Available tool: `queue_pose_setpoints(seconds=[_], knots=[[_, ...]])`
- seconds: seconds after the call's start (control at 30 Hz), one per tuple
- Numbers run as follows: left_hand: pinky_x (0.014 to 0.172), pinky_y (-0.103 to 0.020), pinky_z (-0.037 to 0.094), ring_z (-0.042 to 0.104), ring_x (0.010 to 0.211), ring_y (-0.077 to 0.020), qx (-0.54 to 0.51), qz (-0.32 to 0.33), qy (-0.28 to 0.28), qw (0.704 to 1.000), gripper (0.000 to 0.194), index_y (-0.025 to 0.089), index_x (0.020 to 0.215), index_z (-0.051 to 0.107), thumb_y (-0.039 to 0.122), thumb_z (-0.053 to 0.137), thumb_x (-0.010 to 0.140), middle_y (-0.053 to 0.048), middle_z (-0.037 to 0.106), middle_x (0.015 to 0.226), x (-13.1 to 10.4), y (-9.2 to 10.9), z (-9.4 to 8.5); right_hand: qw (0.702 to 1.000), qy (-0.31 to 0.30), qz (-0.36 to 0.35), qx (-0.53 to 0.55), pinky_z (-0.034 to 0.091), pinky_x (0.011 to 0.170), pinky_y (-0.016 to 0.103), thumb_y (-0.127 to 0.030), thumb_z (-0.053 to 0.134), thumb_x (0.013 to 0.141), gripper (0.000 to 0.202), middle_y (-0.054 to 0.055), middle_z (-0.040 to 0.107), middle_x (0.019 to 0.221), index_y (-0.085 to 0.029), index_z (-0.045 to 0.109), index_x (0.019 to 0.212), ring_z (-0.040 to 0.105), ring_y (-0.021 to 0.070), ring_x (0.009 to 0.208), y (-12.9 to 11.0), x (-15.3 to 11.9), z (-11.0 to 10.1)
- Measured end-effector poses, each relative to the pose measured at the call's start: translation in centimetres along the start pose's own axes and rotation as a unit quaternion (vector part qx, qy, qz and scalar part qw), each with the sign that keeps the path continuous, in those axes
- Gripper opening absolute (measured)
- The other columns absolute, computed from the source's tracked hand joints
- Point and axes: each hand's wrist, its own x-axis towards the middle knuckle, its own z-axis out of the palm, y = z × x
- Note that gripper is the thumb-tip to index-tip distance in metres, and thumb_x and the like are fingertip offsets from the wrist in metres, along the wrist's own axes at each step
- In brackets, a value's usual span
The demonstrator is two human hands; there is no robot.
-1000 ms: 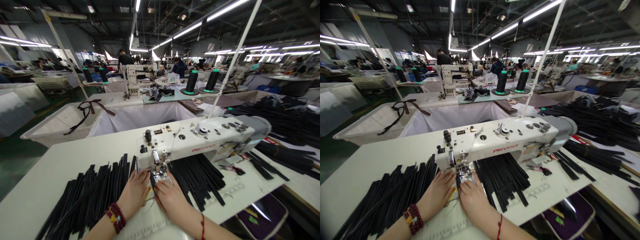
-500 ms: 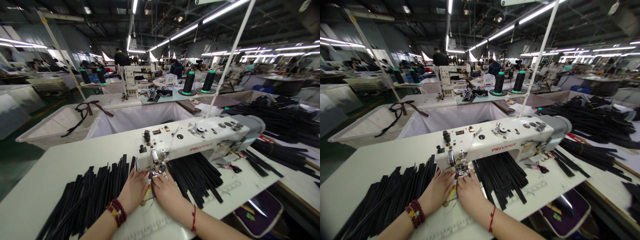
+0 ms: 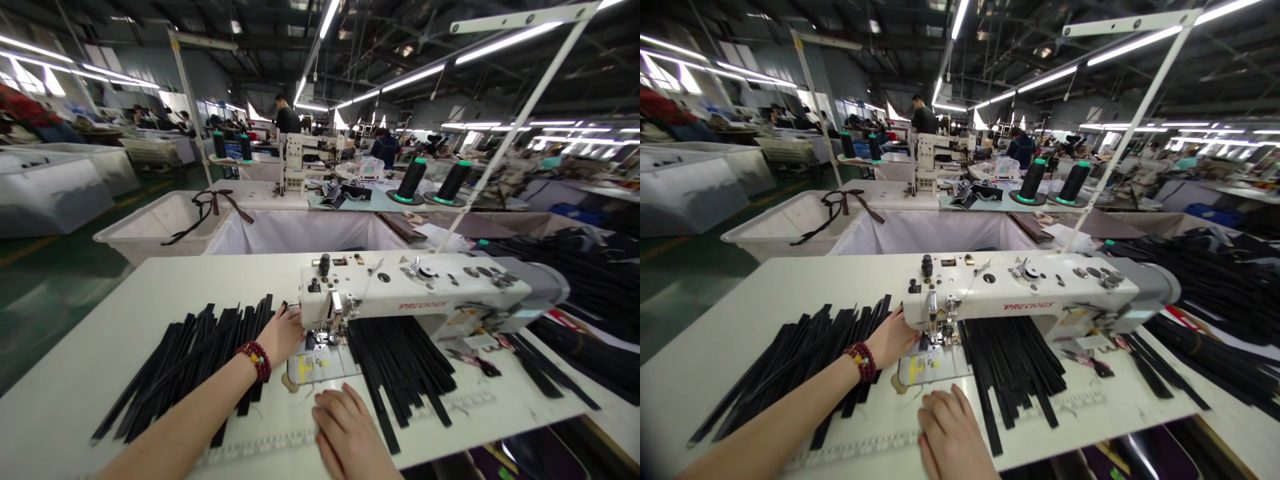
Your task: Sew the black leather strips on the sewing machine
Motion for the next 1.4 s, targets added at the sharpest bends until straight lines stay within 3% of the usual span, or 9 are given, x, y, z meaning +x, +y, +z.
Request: queue_pose_setpoints(seconds=[0.17, 0.37, 0.47, 0.57, 0.77, 0.93, 1.1, 1.23, 1.4], knots=[[0.114, -0.052, 0.027, 0.051, 0.129, -0.0274, 0.013, 0.017, -0.013, 1.0, 0.034, 0.023, 0.129, 0.06, 0.019, 0.056, 0.095, -0.008, 0.064, 0.133, -2.8, 1.1, -0.3, 0.999, -0.017, 0.022, 0.017, 0.042, 0.107, 0.045, -0.011, 0.05, 0.09, 0.028, 0.007, 0.067, 0.115, -0.02, 0.058, 0.115, 0.06, 0.0228, 0.111, -0.6, -0.1, -0.4], [0.116, -0.05, 0.026, 0.05, 0.132, -0.0261, -0.007, 0.022, -0.014, 1.0, 0.031, 0.023, 0.123, 0.064, 0.021, 0.059, 0.093, -0.006, 0.067, 0.129, -5.8, 4.1, -1.9, 0.998, -0.022, 0.046, 0.028, 0.042, 0.107, 0.046, -0.009, 0.047, 0.091, 0.029, 0.007, 0.066, 0.113, -0.021, 0.058, 0.115, 0.061, 0.0215, 0.11, -1.2, -0.4, -0.5], [0.116, -0.052, 0.03, 0.052, 0.13, -0.0257, -0.021, -0.007, -0.004, 1.0, 0.037, 0.022, 0.128, 0.061, 0.013, 0.053, 0.092, -0.007, 0.065, 0.131, -7.2, 4.7, -3.1, 0.998, -0.002, 0.054, 0.027, 0.044, 0.105, 0.045, -0.01, 0.045, 0.093, 0.029, 0.007, 0.065, 0.11, -0.021, 0.058, 0.115, 0.062, 0.0206, 0.106, -1.1, -0.4, -0.8], [0.114, -0.055, 0.034, 0.054, 0.128, -0.0262, -0.016, -0.038, 0.003, 0.999, 0.043, 0.021, 0.129, 0.06, 0.007, 0.047, 0.091, -0.009, 0.063, 0.134, -8.2, 4.3, -3.8, 0.996, 0.045, 0.078, -0.014, 0.051, 0.09, 0.039, -0.015, 0.043, 0.096, 0.025, 0.009, 0.064, 0.108, -0.019, 0.059, 0.115, 0.063, 0.0218, 0.098, -0.4, -1.1, -2.0], [0.113, -0.054, 0.037, 0.053, 0.13, -0.0264, -0.026, -0.005, -0.004, 1.0, 0.042, 0.02, 0.129, 0.06, 0.007, 0.048, 0.091, -0.01, 0.06, 0.14, -7.3, 4.1, -3.0, 0.961, 0.052, 0.168, -0.216, 0.051, 0.069, 0.038, -0.043, 0.036, 0.104, 0.039, 0.012, 0.063, 0.097, -0.017, 0.059, 0.121, 0.062, 0.0266, 0.084, 1.6, -5.7, -4.9], [0.112, -0.053, 0.039, 0.052, 0.132, -0.0279, -0.039, 0.048, -0.013, 0.998, 0.041, 0.022, 0.131, 0.06, 0.013, 0.056, 0.091, -0.008, 0.059, 0.142, -5.3, 5.0, -0.9, 0.944, 0.055, 0.172, -0.274, 0.05, 0.059, 0.033, -0.025, 0.03, 0.103, 0.033, 0.009, 0.061, 0.083, -0.016, 0.061, 0.108, 0.062, 0.0226, 0.069, 1.8, -7.4, -3.7], [0.112, -0.055, 0.038, 0.053, 0.131, -0.0292, -0.007, 0.012, -0.034, 0.999, 0.037, 0.02, 0.129, 0.062, 0.017, 0.057, 0.093, -0.009, 0.061, 0.14, -6.8, 4.1, -1.0, 0.946, 0.061, 0.163, -0.272, 0.049, 0.052, 0.029, -0.014, 0.031, 0.098, 0.031, 0.006, 0.061, 0.075, -0.02, 0.061, 0.091, 0.063, 0.0203, 0.063, 2.1, -7.3, -4.3], [0.115, -0.057, 0.032, 0.055, 0.13, -0.0287, 0.021, -0.02, -0.024, 0.999, 0.033, 0.02, 0.125, 0.064, 0.016, 0.054, 0.094, -0.009, 0.063, 0.138, -8.9, 3.0, -2.4, 0.966, 0.082, 0.134, -0.205, 0.054, 0.062, 0.025, -0.02, 0.042, 0.101, 0.021, 0.007, 0.069, 0.086, -0.02, 0.062, 0.102, 0.069, 0.0176, 0.072, 1.7, -8.2, -5.8], [0.116, -0.048, 0.036, 0.057, 0.128, -0.0238, -0.022, 0.026, -0.009, 0.999, 0.037, 0.021, 0.129, 0.059, 0.014, 0.048, 0.095, -0.01, 0.062, 0.139, -9.3, 5.9, -3.1, 0.985, 0.076, 0.021, -0.153, 0.05, 0.058, 0.024, -0.014, 0.055, 0.094, 0.015, 0.004, 0.067, 0.077, -0.02, 0.065, 0.103, 0.065, 0.016, 0.064, -1.1, -7.3, -3.8]])
